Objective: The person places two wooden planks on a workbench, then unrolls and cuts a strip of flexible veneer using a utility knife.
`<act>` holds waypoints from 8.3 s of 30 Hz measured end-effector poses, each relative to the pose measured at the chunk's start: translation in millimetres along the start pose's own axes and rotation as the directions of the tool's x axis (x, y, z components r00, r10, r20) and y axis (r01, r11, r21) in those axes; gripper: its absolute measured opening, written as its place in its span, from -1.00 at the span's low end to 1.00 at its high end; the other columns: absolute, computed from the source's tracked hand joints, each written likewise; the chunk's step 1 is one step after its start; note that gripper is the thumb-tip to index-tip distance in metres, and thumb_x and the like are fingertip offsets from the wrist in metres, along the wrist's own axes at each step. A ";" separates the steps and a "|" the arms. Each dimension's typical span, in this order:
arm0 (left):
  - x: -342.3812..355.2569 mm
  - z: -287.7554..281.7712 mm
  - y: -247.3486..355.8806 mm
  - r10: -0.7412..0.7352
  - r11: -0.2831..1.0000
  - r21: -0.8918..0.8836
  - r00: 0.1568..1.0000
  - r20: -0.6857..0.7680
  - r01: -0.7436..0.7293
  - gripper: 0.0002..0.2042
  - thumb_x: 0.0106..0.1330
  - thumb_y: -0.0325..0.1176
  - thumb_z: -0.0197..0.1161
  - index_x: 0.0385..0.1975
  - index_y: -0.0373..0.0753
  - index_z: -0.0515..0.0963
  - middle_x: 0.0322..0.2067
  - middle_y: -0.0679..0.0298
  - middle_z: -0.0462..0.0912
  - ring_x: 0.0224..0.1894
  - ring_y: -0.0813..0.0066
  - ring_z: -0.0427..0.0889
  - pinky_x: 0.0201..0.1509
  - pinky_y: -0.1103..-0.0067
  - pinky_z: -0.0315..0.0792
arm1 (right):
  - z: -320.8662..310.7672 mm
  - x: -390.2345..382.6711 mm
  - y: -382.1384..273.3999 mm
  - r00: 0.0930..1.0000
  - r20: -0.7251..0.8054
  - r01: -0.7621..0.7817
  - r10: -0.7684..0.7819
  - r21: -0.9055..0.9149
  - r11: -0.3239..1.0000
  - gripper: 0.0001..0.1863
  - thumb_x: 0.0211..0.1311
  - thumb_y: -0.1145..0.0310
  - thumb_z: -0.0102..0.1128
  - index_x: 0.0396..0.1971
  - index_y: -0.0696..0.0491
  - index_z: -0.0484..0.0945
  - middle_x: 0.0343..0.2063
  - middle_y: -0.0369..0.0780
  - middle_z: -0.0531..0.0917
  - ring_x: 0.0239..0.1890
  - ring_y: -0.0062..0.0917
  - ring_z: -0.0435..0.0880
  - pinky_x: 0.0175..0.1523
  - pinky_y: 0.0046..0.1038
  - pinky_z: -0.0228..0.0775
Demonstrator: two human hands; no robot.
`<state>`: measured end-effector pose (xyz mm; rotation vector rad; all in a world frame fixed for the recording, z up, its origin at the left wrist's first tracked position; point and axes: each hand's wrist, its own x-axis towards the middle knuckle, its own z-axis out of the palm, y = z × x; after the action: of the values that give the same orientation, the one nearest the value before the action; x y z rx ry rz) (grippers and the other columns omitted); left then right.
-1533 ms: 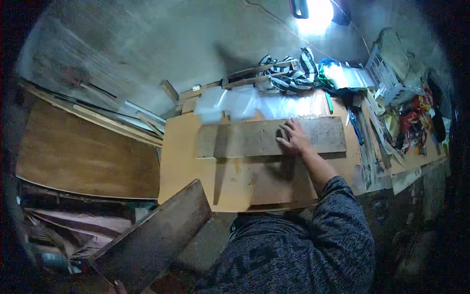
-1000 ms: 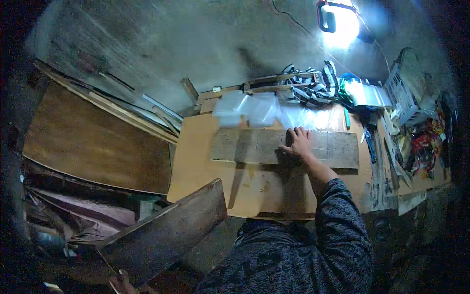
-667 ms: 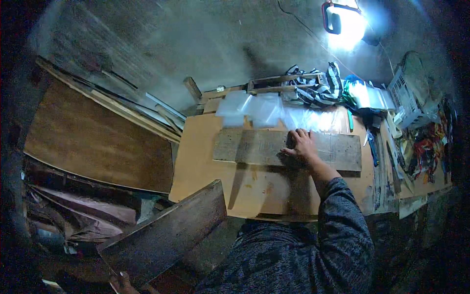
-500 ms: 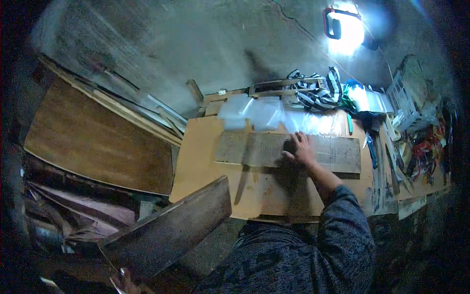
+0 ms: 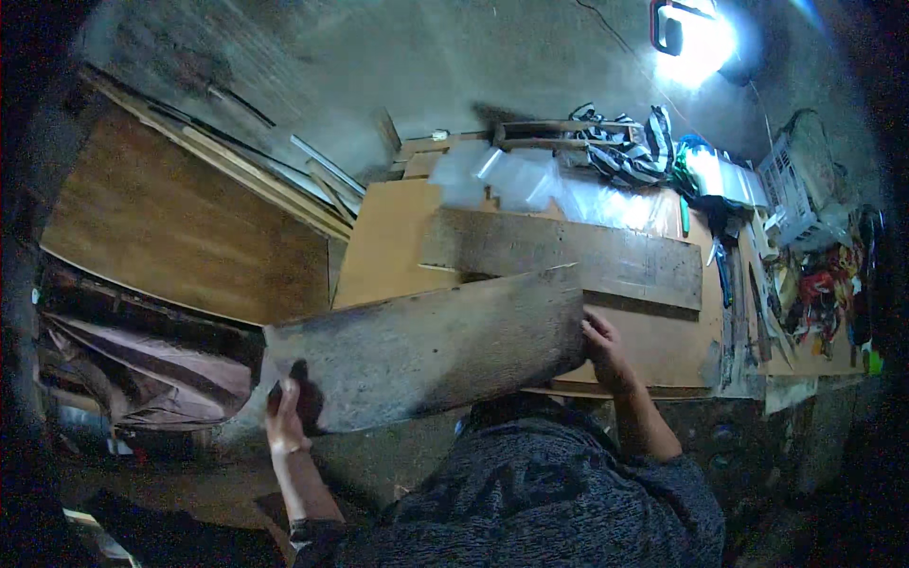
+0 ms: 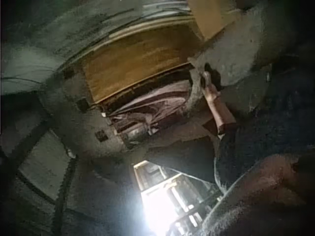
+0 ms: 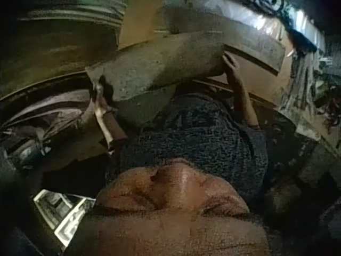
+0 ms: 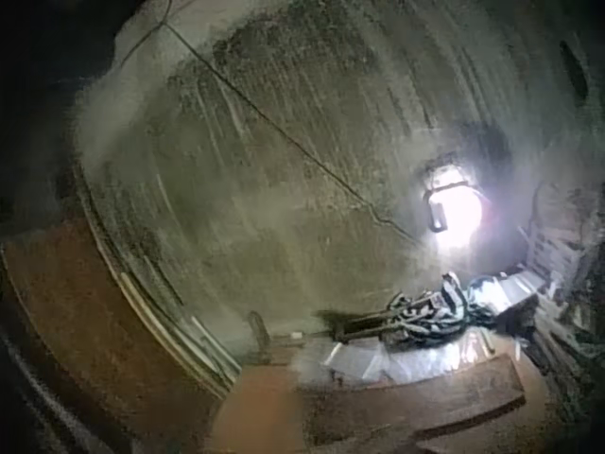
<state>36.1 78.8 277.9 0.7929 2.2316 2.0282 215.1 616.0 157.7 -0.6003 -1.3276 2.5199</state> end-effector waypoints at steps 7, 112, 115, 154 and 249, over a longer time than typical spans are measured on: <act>53.0 125.5 18.5 -0.557 0.815 -0.017 0.774 -0.301 0.579 -0.22 0.01 0.13 0.34 0.16 -0.28 0.35 0.23 0.11 0.27 0.31 0.11 0.15 0.28 0.26 0.13 | -53.7 -47.4 -19.3 0.967 -0.167 0.178 -0.190 -0.085 0.980 -0.71 0.23 0.44 0.11 -0.05 0.17 0.45 -0.23 -0.25 0.60 -0.19 -0.59 0.55 -0.05 -0.50 0.39; 11.3 12.0 -19.7 -0.018 0.997 0.077 1.000 0.007 0.017 -0.76 0.26 -0.27 0.13 -0.23 -0.32 0.42 0.10 -0.11 0.36 0.17 0.20 0.36 0.20 0.37 0.22 | -58.3 -60.6 12.7 0.787 0.408 0.617 -0.464 -0.543 0.570 -0.75 0.29 0.33 -0.07 -0.25 0.21 0.49 -0.10 -0.09 0.54 0.01 -0.29 0.51 0.12 -0.34 0.33; 24.7 63.4 15.4 0.170 0.980 0.087 0.980 0.101 -0.179 -0.62 0.21 -0.20 0.21 -0.09 -0.31 0.40 0.08 -0.03 0.38 0.16 0.24 0.35 0.19 0.37 0.24 | -68.5 -75.5 17.6 0.848 0.387 0.530 -0.362 -0.643 0.552 -0.68 0.26 0.22 -0.02 -0.21 0.19 0.49 -0.09 -0.10 0.52 -0.02 -0.33 0.51 0.12 -0.36 0.32; 22.1 185.7 -116.8 -0.691 0.695 0.064 0.640 0.336 0.716 -0.53 0.33 -0.22 0.12 0.20 -0.18 0.25 0.06 0.20 0.39 0.00 0.39 0.46 0.11 0.47 0.31 | -90.4 -142.0 170.3 0.801 -0.597 0.048 -0.036 0.003 0.999 -0.49 0.28 0.05 0.05 0.06 0.13 0.39 -0.05 -0.17 0.54 -0.01 -0.31 0.52 0.12 -0.16 0.35; -65.8 297.6 -164.6 -0.220 0.737 0.661 0.876 0.429 -0.139 -0.22 0.14 0.07 0.20 0.28 -0.24 0.12 0.11 -0.06 0.35 0.15 -0.06 0.28 0.26 0.22 0.10 | -19.0 -5.8 106.7 0.758 -0.038 0.048 -0.651 -0.992 0.114 -0.46 0.15 0.20 0.14 0.11 0.10 0.33 0.18 -0.01 0.29 0.31 -0.08 0.11 0.33 -0.05 -0.07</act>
<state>139.4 325.1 57.4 1.1094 2.5889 0.7702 227.7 567.6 61.3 -0.8406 -2.3438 0.6656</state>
